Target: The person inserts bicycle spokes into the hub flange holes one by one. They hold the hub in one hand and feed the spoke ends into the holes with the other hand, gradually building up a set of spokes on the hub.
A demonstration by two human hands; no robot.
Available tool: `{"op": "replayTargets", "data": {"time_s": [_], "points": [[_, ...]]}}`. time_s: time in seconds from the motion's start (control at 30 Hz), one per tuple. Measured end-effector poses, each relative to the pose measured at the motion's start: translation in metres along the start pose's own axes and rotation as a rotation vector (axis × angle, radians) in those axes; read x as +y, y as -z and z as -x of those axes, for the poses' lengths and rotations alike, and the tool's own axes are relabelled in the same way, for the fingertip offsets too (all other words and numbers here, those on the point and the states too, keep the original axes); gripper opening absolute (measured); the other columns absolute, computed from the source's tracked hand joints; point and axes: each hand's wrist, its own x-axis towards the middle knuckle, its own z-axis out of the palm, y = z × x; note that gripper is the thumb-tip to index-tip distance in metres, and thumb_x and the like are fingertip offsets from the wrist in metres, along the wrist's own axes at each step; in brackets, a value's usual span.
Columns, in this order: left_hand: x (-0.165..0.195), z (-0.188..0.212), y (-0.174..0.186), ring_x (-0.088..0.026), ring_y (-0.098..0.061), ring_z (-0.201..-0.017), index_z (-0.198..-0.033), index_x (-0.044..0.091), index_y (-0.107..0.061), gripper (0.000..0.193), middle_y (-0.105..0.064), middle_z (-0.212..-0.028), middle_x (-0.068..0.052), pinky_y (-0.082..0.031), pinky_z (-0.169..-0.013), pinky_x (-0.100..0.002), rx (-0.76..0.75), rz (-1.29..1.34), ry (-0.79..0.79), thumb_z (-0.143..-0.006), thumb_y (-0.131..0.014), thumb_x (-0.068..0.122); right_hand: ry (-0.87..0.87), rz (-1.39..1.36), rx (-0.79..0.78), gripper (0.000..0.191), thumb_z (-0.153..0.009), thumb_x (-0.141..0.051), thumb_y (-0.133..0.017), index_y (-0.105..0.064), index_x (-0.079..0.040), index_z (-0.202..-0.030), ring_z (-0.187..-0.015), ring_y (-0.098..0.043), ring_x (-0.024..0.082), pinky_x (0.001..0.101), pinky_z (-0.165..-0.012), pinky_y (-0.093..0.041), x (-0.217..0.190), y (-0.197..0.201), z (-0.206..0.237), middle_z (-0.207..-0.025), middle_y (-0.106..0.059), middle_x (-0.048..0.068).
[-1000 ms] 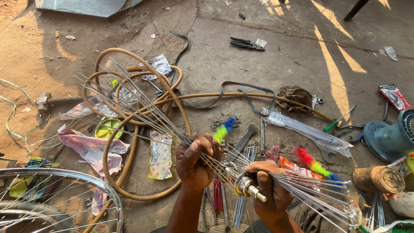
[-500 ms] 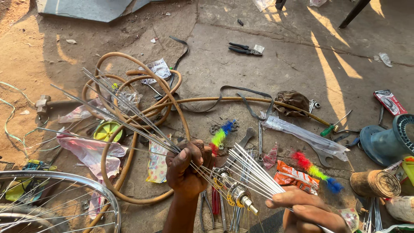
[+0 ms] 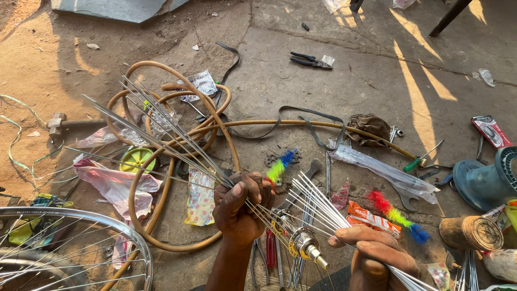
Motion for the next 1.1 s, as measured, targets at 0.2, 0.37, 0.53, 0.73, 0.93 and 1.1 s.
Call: {"op": "replayTargets", "data": {"time_s": [0.2, 0.37, 0.53, 0.73, 0.93, 1.1], "points": [[0.000, -0.007, -0.001, -0.009, -0.033, -0.048, -0.081, 0.001, -0.058, 0.035, -0.042, -0.061, -0.001, -0.031, -0.045, -0.028, 0.053, 0.016, -0.016, -0.107, -0.053, 0.024, -0.133, 0.800, -0.729, 0.027, -0.089, 0.005, -0.063, -0.064, -0.003, -0.115, -0.096, -0.078, 0.026, 0.0400, -0.079, -0.064, -0.009, 0.006, -0.061, -0.108, -0.074, 0.014], [-0.002, -0.023, 0.008, -0.009, -0.031, -0.042, -0.078, 0.008, -0.056, 0.044, -0.041, -0.060, -0.002, -0.029, -0.038, -0.027, 0.297, 0.100, 0.053, -0.110, -0.046, 0.036, -0.033, 0.740, -0.719, 0.027, -0.089, -0.003, -0.068, -0.067, -0.007, -0.116, -0.099, -0.079, 0.022, 0.0320, -0.078, -0.064, 0.004, 0.030, -0.071, -0.111, -0.078, 0.012], [-0.004, -0.031, 0.019, -0.007, -0.030, -0.042, -0.078, 0.009, -0.054, 0.048, -0.036, -0.057, 0.003, -0.030, -0.037, -0.025, 0.454, 0.109, 0.133, -0.109, -0.048, 0.044, -0.271, 0.724, -0.517, 0.019, -0.095, -0.015, -0.070, -0.075, -0.013, -0.113, -0.094, -0.077, 0.018, 0.0332, -0.081, -0.063, -0.015, 0.040, -0.072, -0.104, -0.079, 0.007], [-0.004, -0.033, 0.026, -0.007, -0.030, -0.043, -0.079, 0.008, -0.054, 0.047, -0.034, -0.056, 0.005, -0.031, -0.037, -0.024, 0.432, 0.123, 0.157, -0.109, -0.050, 0.045, -0.201, 0.629, -0.721, 0.025, -0.096, -0.017, -0.064, -0.069, -0.006, -0.118, -0.101, -0.076, 0.023, 0.0375, -0.085, -0.062, -0.032, 0.029, -0.097, -0.111, -0.077, 0.012], [-0.002, -0.035, 0.033, -0.006, -0.032, -0.044, -0.081, 0.008, -0.054, 0.049, -0.034, -0.058, 0.005, -0.032, -0.039, -0.023, 0.407, 0.149, 0.215, -0.108, -0.051, 0.049, -0.127, 0.137, -0.326, 0.024, -0.113, -0.020, -0.055, -0.064, 0.001, -0.122, -0.103, -0.074, 0.026, 0.0415, -0.090, -0.067, -0.044, 0.014, -0.087, -0.115, -0.072, 0.018], [0.001, -0.035, 0.037, -0.006, -0.033, -0.044, -0.081, 0.007, -0.055, 0.049, -0.033, -0.057, 0.006, -0.033, -0.039, -0.022, 0.388, 0.215, 0.270, -0.106, -0.050, 0.050, -0.103, 0.234, -0.427, 0.029, -0.114, -0.024, -0.051, -0.064, 0.002, -0.119, -0.094, -0.074, 0.022, 0.0380, -0.086, -0.067, -0.046, 0.005, -0.099, -0.109, -0.073, 0.017]]}}
